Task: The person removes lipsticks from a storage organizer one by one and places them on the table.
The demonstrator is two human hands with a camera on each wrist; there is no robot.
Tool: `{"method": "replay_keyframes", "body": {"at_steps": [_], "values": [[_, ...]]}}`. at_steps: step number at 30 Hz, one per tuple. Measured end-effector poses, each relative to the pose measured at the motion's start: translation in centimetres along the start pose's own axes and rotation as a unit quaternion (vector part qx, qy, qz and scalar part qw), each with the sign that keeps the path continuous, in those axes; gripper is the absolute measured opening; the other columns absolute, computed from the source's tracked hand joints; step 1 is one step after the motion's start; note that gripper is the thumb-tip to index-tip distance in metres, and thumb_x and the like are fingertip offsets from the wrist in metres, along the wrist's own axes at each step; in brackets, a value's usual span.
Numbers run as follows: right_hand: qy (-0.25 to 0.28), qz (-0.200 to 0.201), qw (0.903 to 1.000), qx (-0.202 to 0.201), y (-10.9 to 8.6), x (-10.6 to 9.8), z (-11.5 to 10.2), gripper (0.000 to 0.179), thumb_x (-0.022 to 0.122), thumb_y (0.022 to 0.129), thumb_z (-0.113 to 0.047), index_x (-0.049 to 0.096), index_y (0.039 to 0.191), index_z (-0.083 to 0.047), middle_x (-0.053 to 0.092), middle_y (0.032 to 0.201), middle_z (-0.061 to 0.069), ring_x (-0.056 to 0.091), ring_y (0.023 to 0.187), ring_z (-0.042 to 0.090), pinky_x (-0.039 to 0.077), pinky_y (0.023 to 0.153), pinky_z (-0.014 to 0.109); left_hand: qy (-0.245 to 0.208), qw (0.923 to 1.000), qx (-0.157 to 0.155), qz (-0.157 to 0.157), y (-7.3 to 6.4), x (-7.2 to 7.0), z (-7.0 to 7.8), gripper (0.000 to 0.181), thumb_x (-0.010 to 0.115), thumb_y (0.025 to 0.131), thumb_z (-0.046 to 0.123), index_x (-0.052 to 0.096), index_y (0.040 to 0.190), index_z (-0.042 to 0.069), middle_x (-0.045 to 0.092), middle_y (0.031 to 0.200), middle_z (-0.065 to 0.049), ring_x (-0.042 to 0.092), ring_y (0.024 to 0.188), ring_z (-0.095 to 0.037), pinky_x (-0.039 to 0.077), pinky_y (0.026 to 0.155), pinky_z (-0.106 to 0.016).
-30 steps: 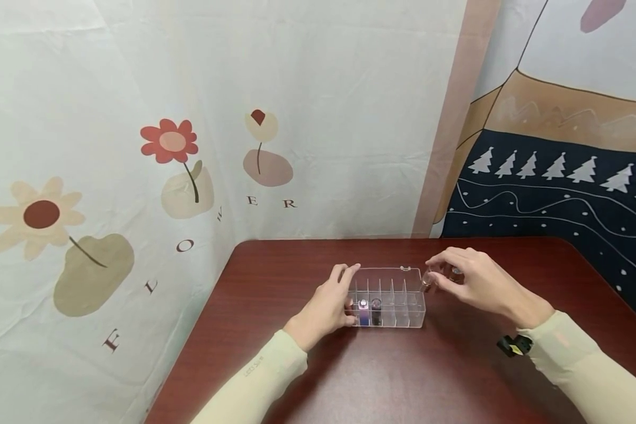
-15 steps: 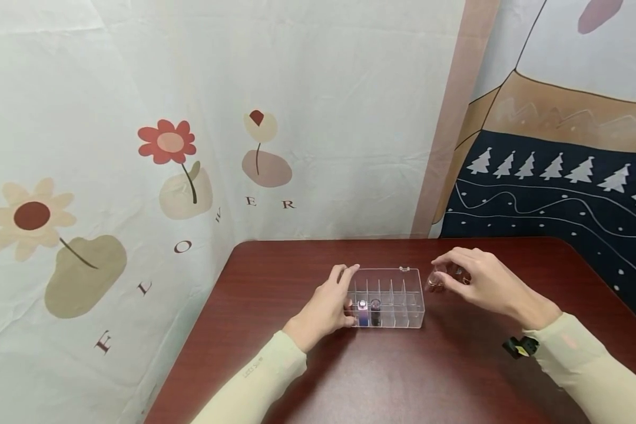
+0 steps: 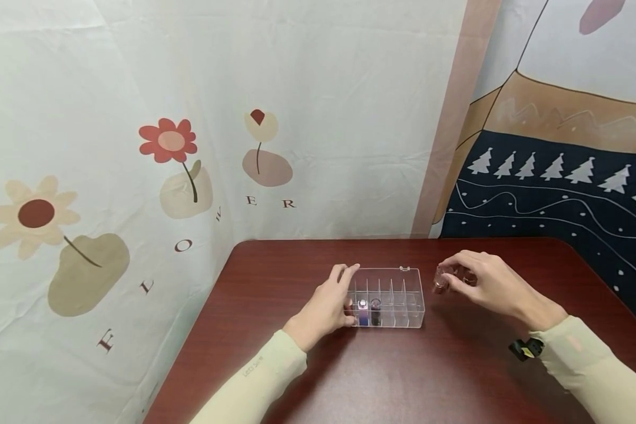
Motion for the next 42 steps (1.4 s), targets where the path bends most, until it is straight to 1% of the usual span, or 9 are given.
{"method": "replay_keyframes", "body": {"at_steps": [4, 9, 12, 16, 19, 23, 32, 42], "values": [[-0.004, 0.0, 1.0, 0.003, -0.3, 0.2, 0.4, 0.03, 0.095, 0.094, -0.007, 0.085, 0.121, -0.017, 0.084, 0.11, -0.009, 0.065, 0.088, -0.001, 0.061, 0.075, 0.025, 0.012, 0.9999, -0.001, 0.004, 0.1, 0.0, -0.1, 0.124, 0.112, 0.072, 0.005, 0.041, 0.174, 0.004, 0.05, 0.166, -0.027, 0.073, 0.074, -0.008, 0.071, 0.095, -0.042], [0.0, -0.001, 1.0, 0.008, -0.7, 0.6, 0.9, 0.029, 0.095, 0.094, -0.008, 0.085, 0.12, -0.017, 0.083, 0.108, -0.009, 0.061, 0.086, -0.003, 0.058, 0.073, 0.023, 0.008, 1.0, -0.004, 0.0, 0.2, 0.1, -0.1, 0.124, 0.111, 0.073, 0.004, 0.041, 0.175, 0.004, 0.049, 0.167, -0.027, 0.073, 0.075, -0.008, 0.071, 0.094, -0.043], [0.005, -0.001, 0.9999, 0.01, -0.9, 0.8, 1.2, 0.029, 0.095, 0.094, -0.007, 0.085, 0.119, -0.017, 0.082, 0.107, -0.01, 0.063, 0.085, -0.002, 0.059, 0.072, 0.024, 0.003, 1.0, -0.004, -0.002, 0.1, 0.1, -0.1, 0.123, 0.11, 0.074, 0.003, 0.041, 0.175, 0.005, 0.049, 0.167, -0.026, 0.073, 0.075, -0.007, 0.071, 0.094, -0.043], [0.016, -0.001, 0.9998, 0.009, -1.1, 1.1, 1.6, 0.03, 0.095, 0.093, -0.006, 0.085, 0.119, -0.016, 0.081, 0.104, -0.012, 0.063, 0.083, -0.004, 0.061, 0.07, 0.026, 0.003, 1.0, -0.004, 0.0, 0.1, 0.2, -0.1, 0.123, 0.111, 0.074, 0.003, 0.041, 0.175, 0.006, 0.049, 0.167, -0.026, 0.072, 0.074, -0.006, 0.071, 0.095, -0.043], [0.02, -0.003, 0.9998, 0.008, -1.3, 1.4, 1.7, 0.03, 0.095, 0.093, -0.005, 0.085, 0.119, -0.016, 0.077, 0.1, -0.016, 0.061, 0.082, -0.006, 0.059, 0.069, 0.024, 0.004, 1.0, -0.003, 0.001, 0.1, 0.2, -0.1, 0.124, 0.111, 0.073, 0.005, 0.041, 0.175, 0.006, 0.049, 0.167, -0.026, 0.071, 0.074, -0.006, 0.071, 0.095, -0.043], [0.015, -0.006, 0.9998, 0.009, -1.5, 1.7, 1.9, 0.03, 0.096, 0.092, -0.006, 0.085, 0.119, -0.017, 0.073, 0.096, -0.019, 0.061, 0.082, -0.005, 0.057, 0.069, 0.025, 0.002, 1.0, -0.004, 0.0, 0.1, 0.3, -0.1, 0.124, 0.111, 0.073, 0.004, 0.041, 0.175, 0.006, 0.049, 0.167, -0.027, 0.072, 0.073, -0.006, 0.071, 0.095, -0.044], [0.004, -0.012, 0.9998, 0.014, -2.1, 2.3, 2.6, 0.029, 0.096, 0.092, -0.01, 0.085, 0.118, -0.018, 0.073, 0.096, -0.018, 0.064, 0.081, 0.002, 0.058, 0.071, 0.029, -0.001, 1.0, -0.003, 0.0, 0.0, 0.2, -0.2, 0.124, 0.11, 0.073, 0.002, 0.041, 0.175, 0.006, 0.049, 0.167, -0.027, 0.073, 0.076, -0.005, 0.07, 0.097, -0.043], [0.007, -0.029, 0.9994, 0.019, -2.3, 3.0, 3.0, 0.031, 0.097, 0.092, -0.012, 0.085, 0.12, -0.018, 0.075, 0.1, -0.017, 0.061, 0.083, -0.001, 0.057, 0.07, 0.027, -0.003, 1.0, -0.003, -0.001, 0.0, 0.2, -0.2, 0.124, 0.11, 0.074, 0.003, 0.04, 0.176, 0.005, 0.048, 0.168, -0.027, 0.074, 0.076, -0.004, 0.07, 0.098, -0.042]]}}
Point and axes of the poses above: each hand's wrist, its own y-axis towards the middle knuckle, its own x-axis out of the palm, z = x × y, the point moved 9 cm from there along y, towards the middle knuckle
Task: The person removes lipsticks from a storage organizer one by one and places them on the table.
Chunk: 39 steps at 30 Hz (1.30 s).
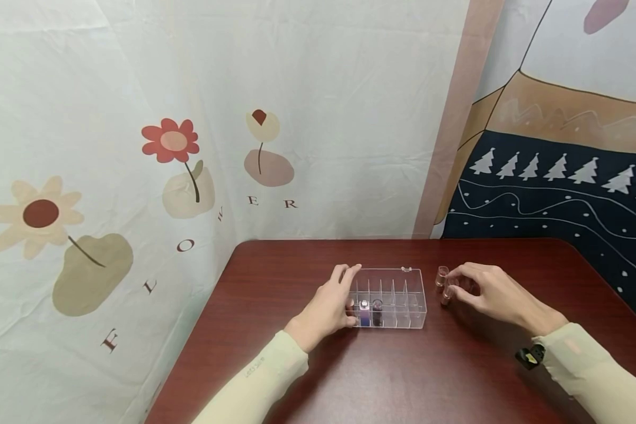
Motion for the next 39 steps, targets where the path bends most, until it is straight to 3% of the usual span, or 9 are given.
{"method": "replay_keyframes", "body": {"at_steps": [28, 39], "values": [[0.003, -0.025, 0.9996, 0.009, -0.2, 1.1, 0.4, 0.027, 0.097, 0.095, -0.016, 0.084, 0.118, -0.02, 0.071, 0.097, -0.018, 0.056, 0.082, -0.004, 0.051, 0.069, 0.022, 0.006, 1.0, -0.003, -0.001, 0.0, 0.0, 0.0, 0.124, 0.11, 0.074, 0.004, 0.04, 0.176, 0.006, 0.048, 0.169, -0.027, 0.071, 0.074, -0.006, 0.07, 0.098, -0.043], [-0.006, -0.03, 0.9992, 0.027, -0.2, 1.0, 0.6, 0.027, 0.096, 0.097, -0.017, 0.085, 0.121, -0.019, 0.073, 0.098, -0.016, 0.058, 0.083, -0.004, 0.054, 0.073, 0.024, 0.005, 1.0, -0.005, -0.003, -0.1, 0.0, 0.0, 0.123, 0.11, 0.075, 0.004, 0.04, 0.175, 0.005, 0.048, 0.169, -0.027, 0.071, 0.073, -0.006, 0.07, 0.097, -0.044]]}}
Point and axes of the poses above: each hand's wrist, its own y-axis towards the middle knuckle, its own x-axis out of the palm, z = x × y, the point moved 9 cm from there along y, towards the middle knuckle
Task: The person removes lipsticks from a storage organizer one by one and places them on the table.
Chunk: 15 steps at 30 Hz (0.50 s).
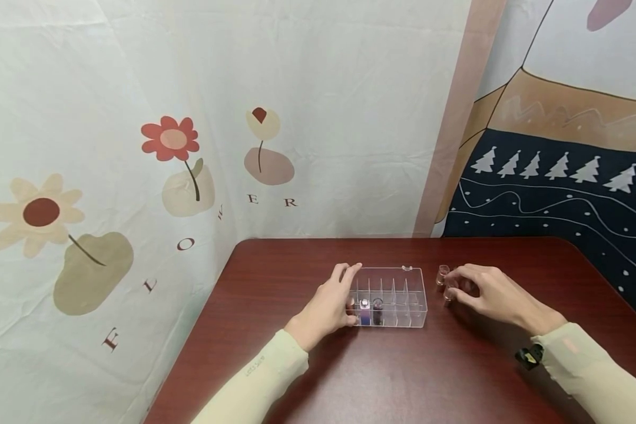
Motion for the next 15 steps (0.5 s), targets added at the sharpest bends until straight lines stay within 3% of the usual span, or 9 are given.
{"method": "replay_keyframes", "body": {"at_steps": [7, 15], "values": [[-0.028, 0.032, 0.999, -0.013, 0.1, -1.0, -0.5, 0.027, 0.097, 0.094, -0.016, 0.085, 0.118, -0.02, 0.074, 0.098, -0.012, 0.059, 0.081, -0.002, 0.055, 0.071, 0.028, -0.004, 1.0, 0.004, -0.002, 0.1, 0.1, 0.1, 0.123, 0.11, 0.075, 0.004, 0.04, 0.175, 0.003, 0.048, 0.169, -0.029, 0.074, 0.075, -0.005, 0.07, 0.099, -0.042], [-0.042, 0.079, 0.9947, -0.05, 1.1, -2.2, -2.8, 0.031, 0.097, 0.09, -0.013, 0.085, 0.118, -0.02, 0.079, 0.104, -0.007, 0.063, 0.082, 0.004, 0.058, 0.072, 0.032, 0.007, 1.0, 0.003, 0.001, 0.0, -0.3, 0.2, 0.123, 0.111, 0.073, 0.004, 0.041, 0.174, 0.003, 0.05, 0.166, -0.028, 0.071, 0.073, -0.009, 0.07, 0.095, -0.045]]}}
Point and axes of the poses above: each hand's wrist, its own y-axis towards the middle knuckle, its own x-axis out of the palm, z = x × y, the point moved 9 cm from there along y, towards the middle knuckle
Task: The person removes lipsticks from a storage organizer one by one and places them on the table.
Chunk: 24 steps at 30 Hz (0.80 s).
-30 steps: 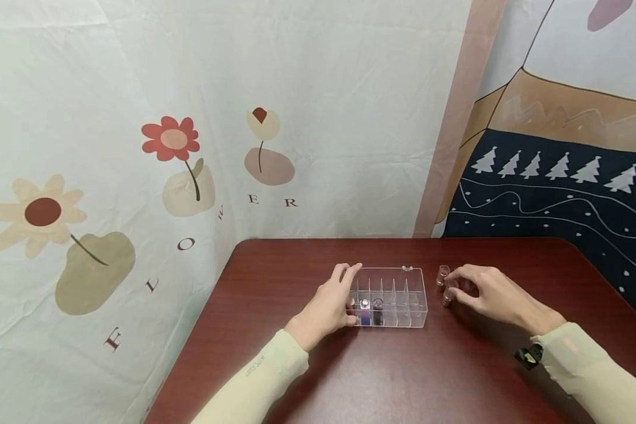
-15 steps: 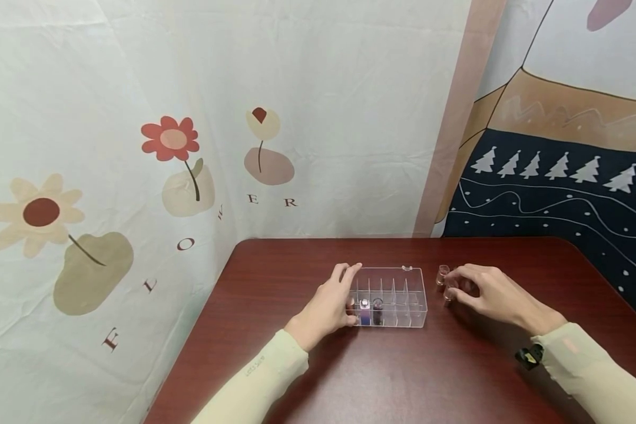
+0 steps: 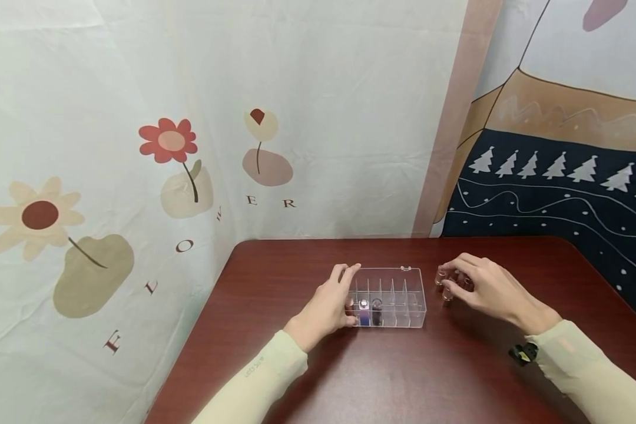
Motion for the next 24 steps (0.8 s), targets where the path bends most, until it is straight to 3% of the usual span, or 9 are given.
{"method": "replay_keyframes", "body": {"at_steps": [8, 12, 19, 24], "values": [[0.016, 0.03, 0.998, -0.054, 1.6, 0.6, -3.1, 0.037, 0.097, 0.088, -0.012, 0.085, 0.123, -0.017, 0.079, 0.109, -0.003, 0.066, 0.087, 0.011, 0.06, 0.081, 0.037, 0.004, 1.0, 0.0, -0.002, 0.1, 0.2, -0.3, 0.124, 0.111, 0.074, 0.007, 0.04, 0.176, 0.006, 0.05, 0.167, -0.028, 0.072, 0.073, -0.009, 0.071, 0.094, -0.046], [0.029, 0.024, 0.9967, -0.072, 2.3, 1.4, -4.3, 0.037, 0.098, 0.088, -0.012, 0.085, 0.123, -0.015, 0.081, 0.11, 0.0, 0.066, 0.088, 0.01, 0.061, 0.081, 0.036, 0.01, 0.9999, 0.004, 0.001, 0.2, 0.2, -0.2, 0.125, 0.112, 0.073, 0.008, 0.041, 0.175, 0.006, 0.051, 0.166, -0.026, 0.072, 0.072, -0.01, 0.071, 0.094, -0.046], [0.045, -0.022, 0.9957, -0.077, 3.5, 3.6, -6.4, 0.037, 0.099, 0.089, -0.015, 0.085, 0.124, -0.016, 0.082, 0.115, 0.0, 0.075, 0.1, 0.018, 0.068, 0.09, 0.043, 0.004, 1.0, 0.006, -0.002, 0.2, 0.2, -0.2, 0.124, 0.112, 0.074, 0.009, 0.04, 0.176, 0.005, 0.051, 0.165, -0.026, 0.071, 0.073, -0.012, 0.071, 0.096, -0.045], [0.057, -0.075, 0.9933, -0.066, 4.0, 6.0, -7.7, 0.034, 0.095, 0.097, -0.024, 0.084, 0.128, -0.016, 0.082, 0.115, -0.001, 0.072, 0.092, 0.017, 0.066, 0.084, 0.036, 0.006, 1.0, 0.001, -0.004, 0.2, 0.3, -0.2, 0.125, 0.112, 0.075, 0.011, 0.04, 0.176, 0.005, 0.05, 0.166, -0.026, 0.07, 0.075, -0.015, 0.07, 0.098, -0.044]]}}
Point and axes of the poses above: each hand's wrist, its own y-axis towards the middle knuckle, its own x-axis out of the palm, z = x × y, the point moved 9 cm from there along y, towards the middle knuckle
